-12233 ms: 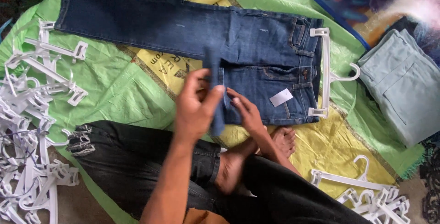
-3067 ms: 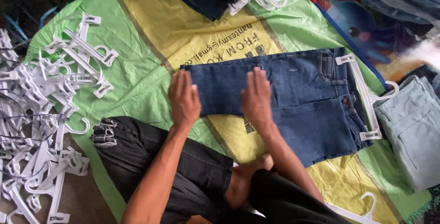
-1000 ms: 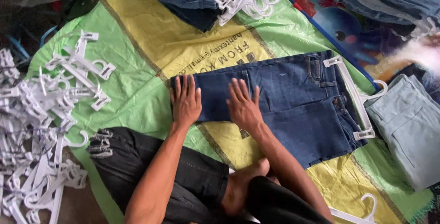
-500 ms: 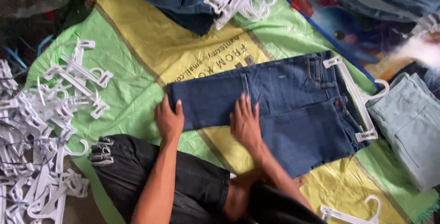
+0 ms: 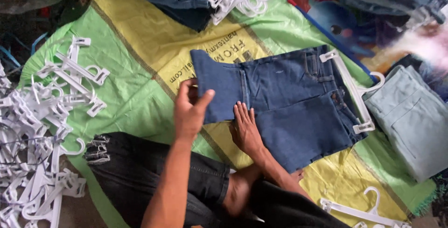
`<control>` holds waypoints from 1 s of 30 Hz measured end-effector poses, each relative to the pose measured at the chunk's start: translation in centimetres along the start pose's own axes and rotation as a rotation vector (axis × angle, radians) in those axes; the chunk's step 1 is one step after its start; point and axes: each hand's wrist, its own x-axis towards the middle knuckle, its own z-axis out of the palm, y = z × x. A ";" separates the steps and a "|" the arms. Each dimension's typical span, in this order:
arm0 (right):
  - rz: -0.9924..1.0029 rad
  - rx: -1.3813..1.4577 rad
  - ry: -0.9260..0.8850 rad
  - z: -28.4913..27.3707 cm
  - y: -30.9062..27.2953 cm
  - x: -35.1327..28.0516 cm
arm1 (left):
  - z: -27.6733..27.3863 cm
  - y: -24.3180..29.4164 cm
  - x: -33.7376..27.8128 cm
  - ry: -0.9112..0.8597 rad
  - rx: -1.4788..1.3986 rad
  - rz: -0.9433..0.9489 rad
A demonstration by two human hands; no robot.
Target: The person folds a pair of dark blue jeans on a green and yellow tarp, then places them aside. They then unfold a pair of light blue jeans, smooth them out, and attach a white plastic hanger to the waistband before folding them again.
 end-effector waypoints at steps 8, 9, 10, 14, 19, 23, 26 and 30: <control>0.101 0.466 0.193 -1.4 1.9 1.4 | 2.0 1.0 -0.1 -0.017 -0.108 0.098; 0.114 0.532 0.195 -1.6 1.9 1.9 | 1.8 0.7 0.3 -0.004 -0.112 0.108; 0.118 0.535 0.200 -1.8 1.6 2.2 | 1.7 0.6 0.4 -0.008 -0.106 0.109; 0.096 0.367 0.203 -2.2 0.7 2.1 | 2.7 1.3 0.2 -0.030 -0.061 0.089; 0.236 0.050 0.271 -1.4 1.3 0.4 | 5.9 4.0 0.2 -0.123 0.002 0.156; 0.380 0.467 0.334 2.8 5.0 -1.5 | 10.6 2.4 1.7 -0.225 0.011 0.242; 0.560 0.716 0.307 6.5 8.1 -4.5 | 16.2 1.7 0.7 -0.304 -0.006 0.301; 0.769 0.994 0.402 7.0 9.1 -5.0 | 23.7 -1.4 0.4 -0.670 -0.161 0.337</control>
